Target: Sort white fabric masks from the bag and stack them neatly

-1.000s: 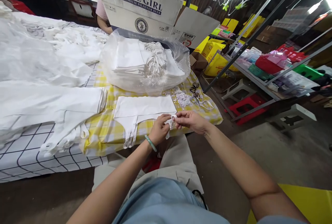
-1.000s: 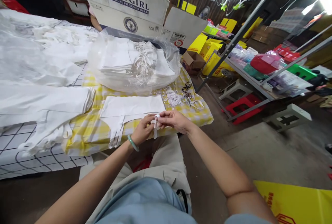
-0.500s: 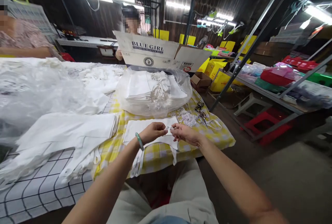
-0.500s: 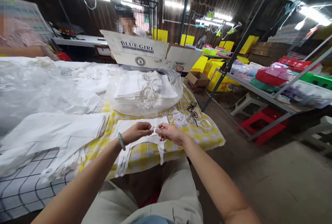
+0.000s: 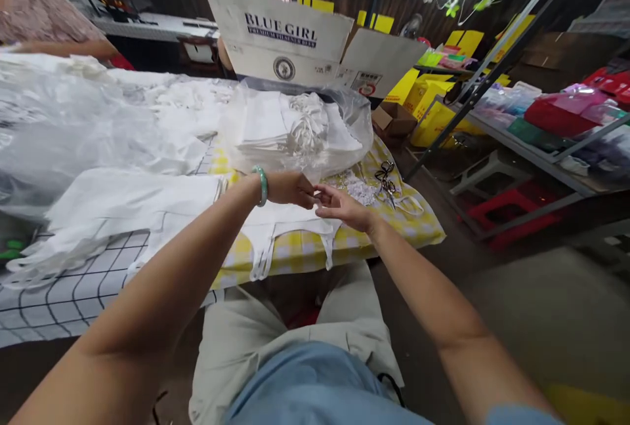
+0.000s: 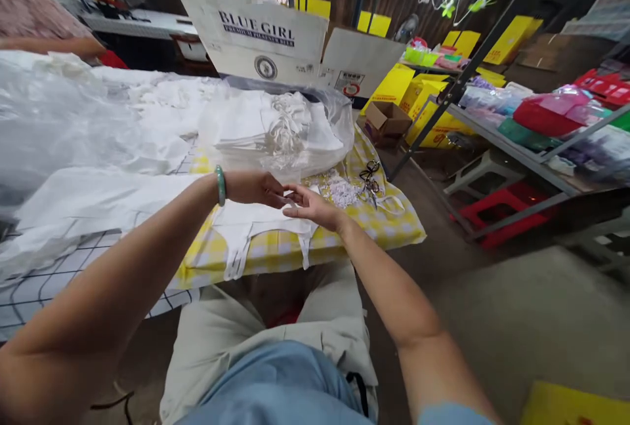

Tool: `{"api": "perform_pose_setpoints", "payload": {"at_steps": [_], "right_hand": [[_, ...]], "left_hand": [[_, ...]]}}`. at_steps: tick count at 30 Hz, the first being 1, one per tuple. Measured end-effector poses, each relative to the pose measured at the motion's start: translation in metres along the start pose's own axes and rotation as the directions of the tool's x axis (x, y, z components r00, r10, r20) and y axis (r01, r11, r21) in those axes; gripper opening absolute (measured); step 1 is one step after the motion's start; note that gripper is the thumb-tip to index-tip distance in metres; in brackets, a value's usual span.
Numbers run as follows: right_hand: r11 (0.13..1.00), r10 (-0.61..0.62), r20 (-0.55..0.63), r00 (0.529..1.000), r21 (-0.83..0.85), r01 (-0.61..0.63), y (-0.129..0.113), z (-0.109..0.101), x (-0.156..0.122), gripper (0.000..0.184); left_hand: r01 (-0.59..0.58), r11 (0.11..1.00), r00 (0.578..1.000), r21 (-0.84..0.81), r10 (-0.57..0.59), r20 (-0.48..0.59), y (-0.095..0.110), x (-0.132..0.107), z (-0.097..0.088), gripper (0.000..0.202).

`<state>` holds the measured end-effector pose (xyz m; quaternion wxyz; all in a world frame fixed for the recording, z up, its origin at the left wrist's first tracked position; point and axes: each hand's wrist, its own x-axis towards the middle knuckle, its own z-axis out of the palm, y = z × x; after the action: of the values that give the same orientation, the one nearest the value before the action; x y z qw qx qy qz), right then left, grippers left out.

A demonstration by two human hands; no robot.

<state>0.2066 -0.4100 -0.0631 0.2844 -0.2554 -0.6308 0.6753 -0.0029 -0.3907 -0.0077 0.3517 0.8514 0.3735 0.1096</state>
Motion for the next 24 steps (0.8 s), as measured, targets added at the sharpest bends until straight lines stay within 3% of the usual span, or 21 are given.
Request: {"api": "perform_pose_setpoints", "payload": {"at_steps": [5, 7, 10, 14, 17, 19, 21, 24], "right_hand": [[0.982, 0.120, 0.001, 0.993, 0.143, -0.119, -0.010, 0.005, -0.043, 0.040], [0.978, 0.168, -0.057, 0.984, 0.136, -0.159, -0.006, 0.011, -0.064, 0.036], [0.975, 0.200, -0.171, 0.965, 0.130, -0.179, 0.009, 0.021, -0.094, 0.029], [0.964, 0.257, -0.399, 0.880, 0.040, -0.263, 0.058, 0.026, -0.121, 0.024], [0.936, 0.235, -0.616, 0.752, -0.065, -0.346, 0.110, 0.031, -0.124, 0.032], [0.939, 0.180, -0.686, 0.705, -0.094, -0.331, 0.140, 0.036, -0.116, 0.039], [0.962, 0.149, -0.676, 0.721, -0.068, -0.263, 0.158, 0.041, -0.108, 0.040], [0.976, 0.176, -0.622, 0.763, 0.008, -0.218, 0.164, 0.044, -0.103, 0.030]], "left_hand": [[-0.243, 0.970, 0.959, 0.018, 0.243, -0.148, 0.042, -0.010, 0.020, 0.014], [-0.267, 0.963, 0.940, -0.015, 0.257, -0.225, 0.039, -0.013, 0.038, 0.018], [-0.216, 0.975, 0.914, -0.048, 0.184, -0.362, 0.009, -0.014, 0.079, 0.022], [-0.068, 0.998, 0.867, 0.005, 0.062, -0.494, -0.034, -0.020, 0.137, 0.023], [-0.052, 0.996, 0.831, 0.072, 0.083, -0.549, -0.041, -0.020, 0.161, 0.025], [-0.094, 0.988, 0.837, 0.121, 0.144, -0.529, -0.037, -0.015, 0.169, 0.026], [-0.131, 0.981, 0.849, 0.142, 0.185, -0.495, -0.033, -0.008, 0.173, 0.026], [-0.146, 0.982, 0.870, 0.117, 0.184, -0.457, -0.033, 0.001, 0.179, 0.028]]}}
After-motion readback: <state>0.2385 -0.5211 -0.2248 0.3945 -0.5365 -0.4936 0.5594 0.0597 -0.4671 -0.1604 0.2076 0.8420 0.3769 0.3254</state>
